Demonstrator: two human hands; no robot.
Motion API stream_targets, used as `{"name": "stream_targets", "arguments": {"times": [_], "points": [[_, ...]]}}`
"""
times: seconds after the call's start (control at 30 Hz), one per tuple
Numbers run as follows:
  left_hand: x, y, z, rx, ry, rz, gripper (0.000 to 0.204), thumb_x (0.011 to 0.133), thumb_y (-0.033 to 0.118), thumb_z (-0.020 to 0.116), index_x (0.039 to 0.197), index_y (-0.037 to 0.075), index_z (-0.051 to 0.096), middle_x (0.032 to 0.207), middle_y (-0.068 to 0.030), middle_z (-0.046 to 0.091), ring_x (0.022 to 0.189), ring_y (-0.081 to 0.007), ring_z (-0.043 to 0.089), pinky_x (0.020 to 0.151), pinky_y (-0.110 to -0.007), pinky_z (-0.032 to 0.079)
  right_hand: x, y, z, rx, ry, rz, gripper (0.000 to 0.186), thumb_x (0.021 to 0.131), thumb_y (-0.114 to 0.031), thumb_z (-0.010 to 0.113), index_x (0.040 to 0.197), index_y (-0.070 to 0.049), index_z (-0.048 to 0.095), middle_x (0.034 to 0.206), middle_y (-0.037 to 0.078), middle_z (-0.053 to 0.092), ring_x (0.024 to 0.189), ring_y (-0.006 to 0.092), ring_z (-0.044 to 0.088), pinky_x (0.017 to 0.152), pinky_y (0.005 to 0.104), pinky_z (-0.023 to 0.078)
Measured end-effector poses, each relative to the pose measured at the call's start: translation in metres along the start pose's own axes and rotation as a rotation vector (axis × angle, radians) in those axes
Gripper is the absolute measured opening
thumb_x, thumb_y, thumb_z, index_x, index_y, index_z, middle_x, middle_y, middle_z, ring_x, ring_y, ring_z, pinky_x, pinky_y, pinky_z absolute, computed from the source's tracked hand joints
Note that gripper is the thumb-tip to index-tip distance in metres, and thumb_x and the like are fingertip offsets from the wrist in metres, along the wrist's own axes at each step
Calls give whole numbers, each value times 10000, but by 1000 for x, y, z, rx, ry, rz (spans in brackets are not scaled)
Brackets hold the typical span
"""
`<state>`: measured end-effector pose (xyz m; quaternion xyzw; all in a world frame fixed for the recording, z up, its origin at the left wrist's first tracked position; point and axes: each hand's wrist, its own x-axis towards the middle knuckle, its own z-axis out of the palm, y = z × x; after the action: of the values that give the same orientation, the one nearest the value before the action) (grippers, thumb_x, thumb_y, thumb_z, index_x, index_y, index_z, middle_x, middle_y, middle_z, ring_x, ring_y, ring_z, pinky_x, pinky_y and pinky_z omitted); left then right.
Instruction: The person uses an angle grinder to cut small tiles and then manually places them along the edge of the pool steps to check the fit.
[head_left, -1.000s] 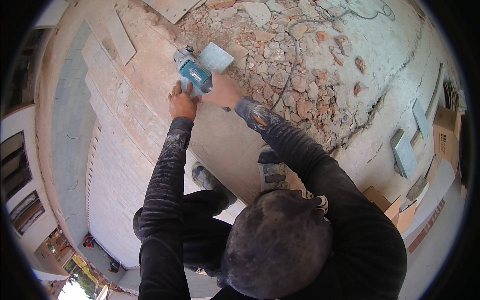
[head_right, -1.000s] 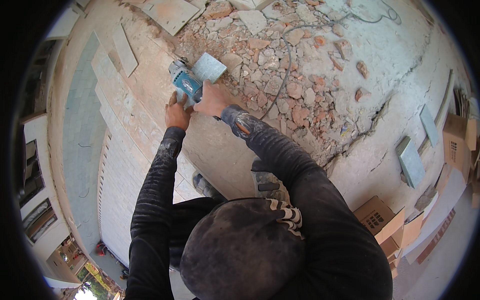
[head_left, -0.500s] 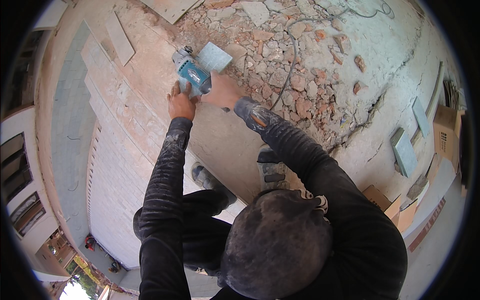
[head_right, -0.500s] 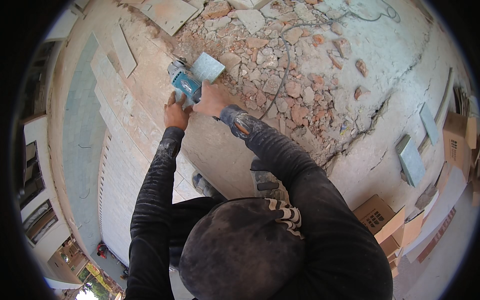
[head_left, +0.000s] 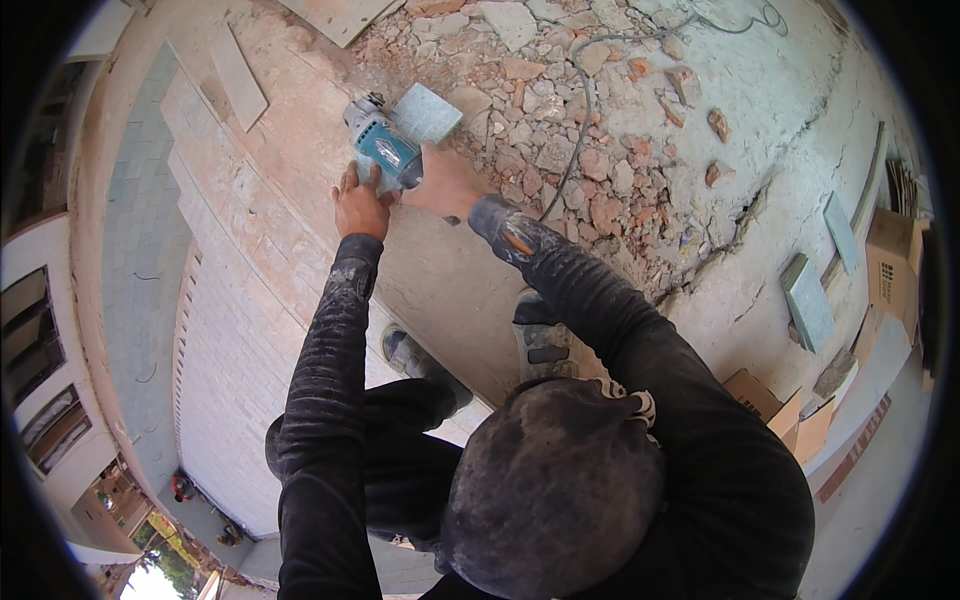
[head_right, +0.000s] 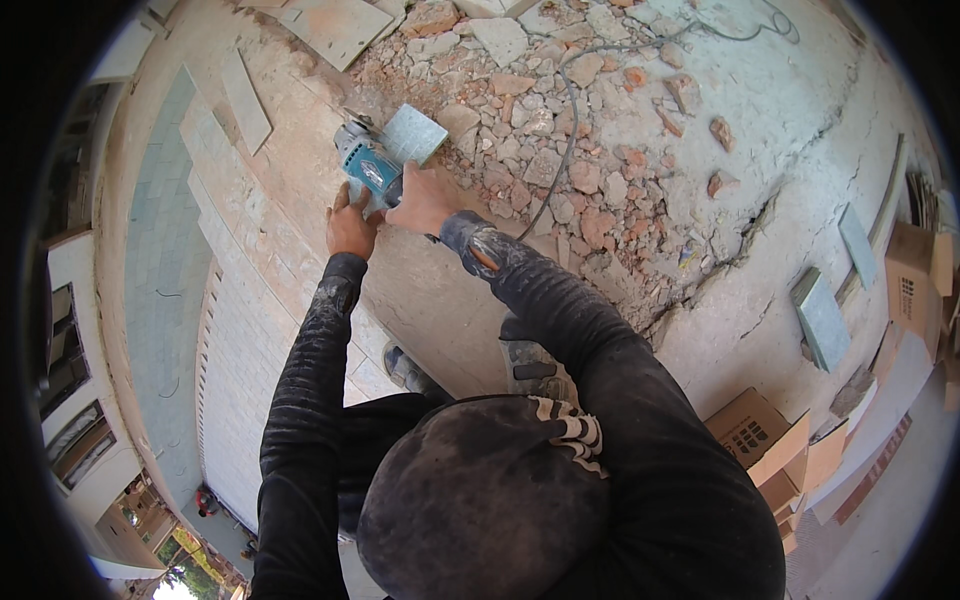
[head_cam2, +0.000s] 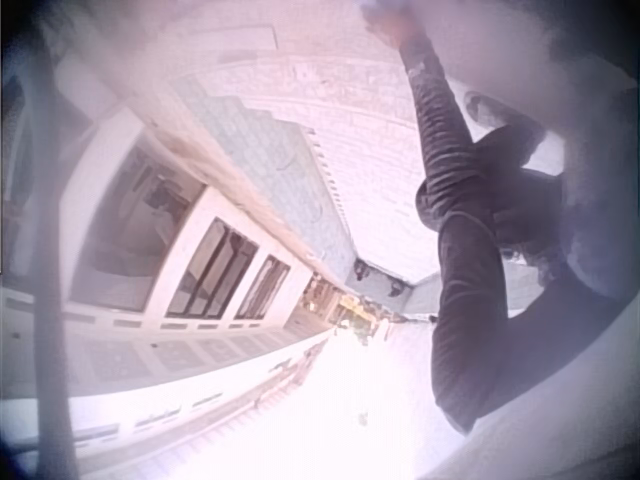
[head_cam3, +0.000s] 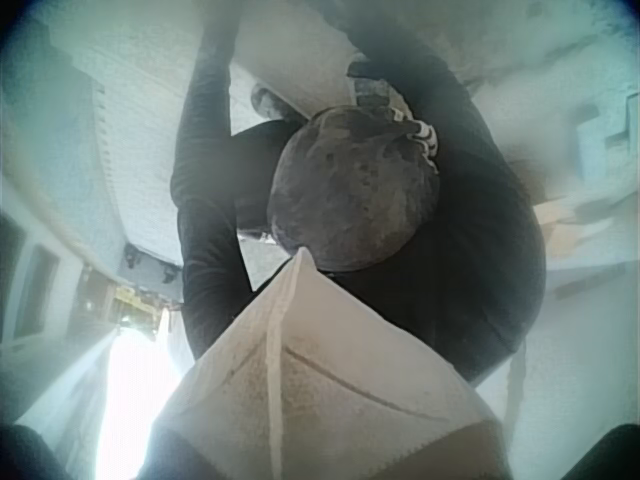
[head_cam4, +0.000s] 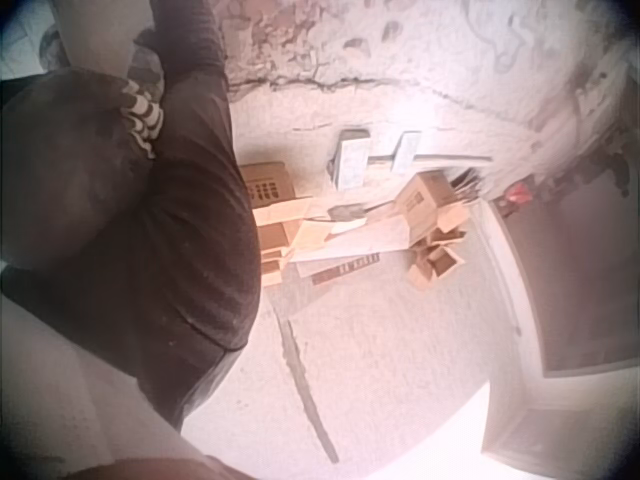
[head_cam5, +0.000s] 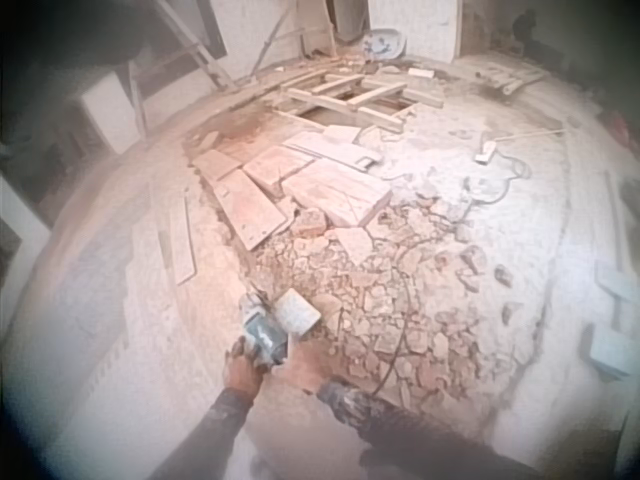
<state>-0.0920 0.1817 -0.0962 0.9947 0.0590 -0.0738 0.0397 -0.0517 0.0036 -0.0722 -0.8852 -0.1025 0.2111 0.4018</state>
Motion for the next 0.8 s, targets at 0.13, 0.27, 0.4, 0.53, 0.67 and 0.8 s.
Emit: {"name": "stream_targets", "arguments": {"times": [0.13,0.27,0.4,0.53,0.67,0.8], "points": [[0,1,-1,-3,3,4,616,773,339,770,1336,155,600,1464,-231,431,1358,-344,426,1114,-541,316,-2,-2,-4,2,-17,16,775,669,-443,800,1159,92,526,1013,288,649,953,429,660,820,468,535],[1,0,-2,4,1,3,611,776,342,767,1333,153,602,1461,-229,435,1354,-345,429,1111,-538,319,-4,-3,-4,6,-26,20,765,671,-421,795,1175,85,520,1057,292,628,997,433,640,842,474,525],[0,-1,-1,6,0,13,610,778,342,766,1334,152,601,1460,-227,437,1353,-345,430,1111,-535,321,-7,-4,-6,19,-33,30,735,676,-396,789,1174,71,518,1066,288,624,998,433,635,842,477,523],[2,-1,1,6,6,17,609,777,335,768,1333,151,601,1459,-229,437,1352,-345,430,1110,-534,323,-9,-2,-3,14,-5,33,706,677,-380,785,1163,60,521,1067,281,623,1001,432,631,843,484,520],[1,-1,0,0,7,20,605,775,326,772,1329,151,604,1458,-230,437,1350,-346,432,1109,-535,324,-10,-2,-3,6,3,33,698,678,-374,782,1163,55,521,1072,274,622,1014,428,627,851,487,516],[1,-3,1,-2,10,17,604,774,324,774,1327,153,605,1459,-227,437,1349,-346,434,1112,-535,322,-13,-5,-6,27,-21,59,696,678,-373,781,1168,49,523,1086,273,615,1020,423,624,859,483,514]]}}
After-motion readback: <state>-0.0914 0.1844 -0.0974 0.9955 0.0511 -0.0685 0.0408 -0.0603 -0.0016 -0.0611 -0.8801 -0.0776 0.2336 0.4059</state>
